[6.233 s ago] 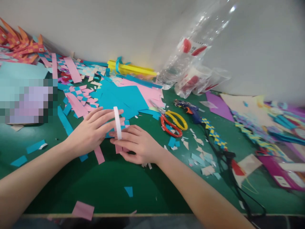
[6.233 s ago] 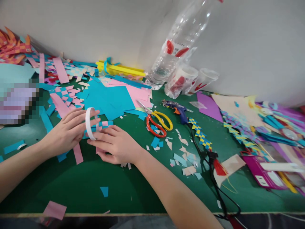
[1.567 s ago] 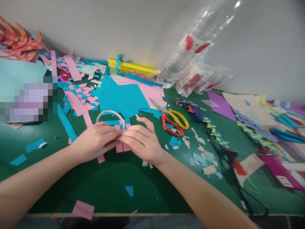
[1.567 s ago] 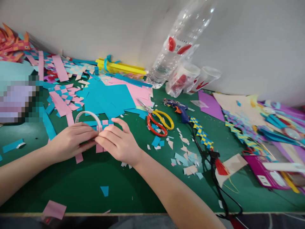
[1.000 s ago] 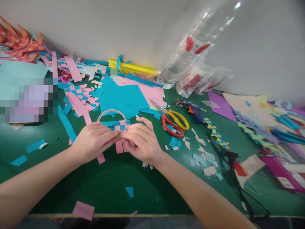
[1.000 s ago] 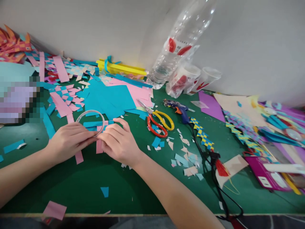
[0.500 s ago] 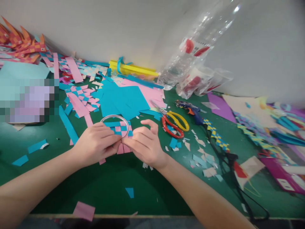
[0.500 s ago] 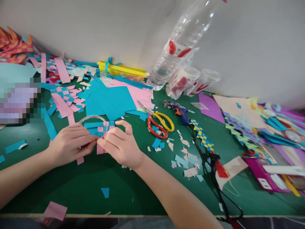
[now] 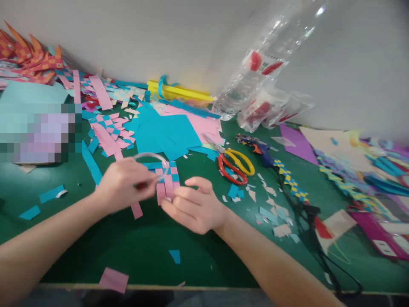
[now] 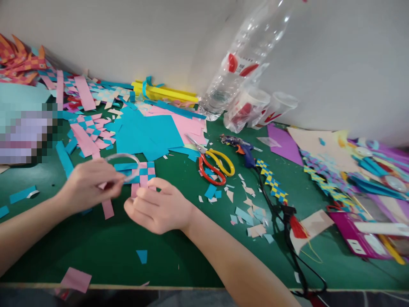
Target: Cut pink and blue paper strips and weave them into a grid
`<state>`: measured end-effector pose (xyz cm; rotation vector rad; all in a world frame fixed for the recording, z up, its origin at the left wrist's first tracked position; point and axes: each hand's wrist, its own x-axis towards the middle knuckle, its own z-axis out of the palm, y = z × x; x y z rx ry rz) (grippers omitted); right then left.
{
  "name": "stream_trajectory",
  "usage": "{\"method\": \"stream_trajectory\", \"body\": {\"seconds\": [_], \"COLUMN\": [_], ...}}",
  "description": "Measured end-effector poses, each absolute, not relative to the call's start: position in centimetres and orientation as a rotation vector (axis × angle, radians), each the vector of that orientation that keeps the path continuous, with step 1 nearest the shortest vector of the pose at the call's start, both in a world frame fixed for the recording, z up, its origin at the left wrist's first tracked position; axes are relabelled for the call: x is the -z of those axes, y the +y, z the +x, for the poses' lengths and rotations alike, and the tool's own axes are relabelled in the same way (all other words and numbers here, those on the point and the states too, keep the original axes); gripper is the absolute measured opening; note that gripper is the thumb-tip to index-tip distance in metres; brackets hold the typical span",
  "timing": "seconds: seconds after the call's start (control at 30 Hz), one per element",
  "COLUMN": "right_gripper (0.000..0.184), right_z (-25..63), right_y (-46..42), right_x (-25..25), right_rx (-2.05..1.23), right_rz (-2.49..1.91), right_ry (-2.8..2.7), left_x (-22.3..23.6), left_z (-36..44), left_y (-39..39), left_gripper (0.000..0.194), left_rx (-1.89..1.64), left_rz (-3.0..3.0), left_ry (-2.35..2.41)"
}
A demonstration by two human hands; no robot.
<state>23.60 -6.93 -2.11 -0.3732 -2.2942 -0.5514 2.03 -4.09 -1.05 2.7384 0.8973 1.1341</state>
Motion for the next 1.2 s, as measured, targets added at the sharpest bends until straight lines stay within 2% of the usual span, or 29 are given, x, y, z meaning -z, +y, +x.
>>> {"method": "stream_trajectory", "body": {"seconds": [0.13,0.27,0.33,0.47,0.53,0.73,1.0,1.13,1.2], "right_gripper": [0.019,0.013,0.016,0.021,0.02,0.015,0.015,0.022,0.016], "right_z": [23.2,23.3,23.4,23.5,23.5,23.6,23.5,23.5,23.5], "right_y": [-7.2,-6.4,-6.0,-5.6,-5.6,-5.7,-5.7,-5.7,-5.6], "right_x": [2.2,2.6,2.8,3.1,3.2,3.1,3.1,3.3,3.2], "right_rx": [0.489,0.446,0.441,0.381,0.344,0.323,0.29,0.258,0.211], "right_rz": [-0.424,-0.502,-0.579,-0.661,-0.664,-0.671,-0.726,-0.716,-0.738], "right_ry": [-2.332,-2.276,-2.254,-2.195,-2.168,-2.156,-2.132,-2.095,-2.073], "left_x": [0.5,1.2,1.7,2.0,1.9,1.7,1.5,1.5,1.6], "left_z": [-0.6,-2.0,-1.9,-0.9,-0.2,1.0,1.3,1.4,1.4], "left_y": [-2.2,-0.8,-0.7,-1.4,-1.9,-2.9,-3.2,-3.4,-3.4], "left_gripper": [0.015,0.025,0.03,0.028,0.021,0.022,0.021,0.022,0.022], "left_rx": [-1.283,-1.184,-1.071,-1.005,-1.066,-1.108,-1.149,-1.124,-1.078], "left_rz": [2.616,2.706,2.741,2.825,2.903,3.046,3.039,3.026,3.024], "left_ry": [1.34,1.609,1.654,1.485,1.328,0.96,0.804,0.729,0.728]}}
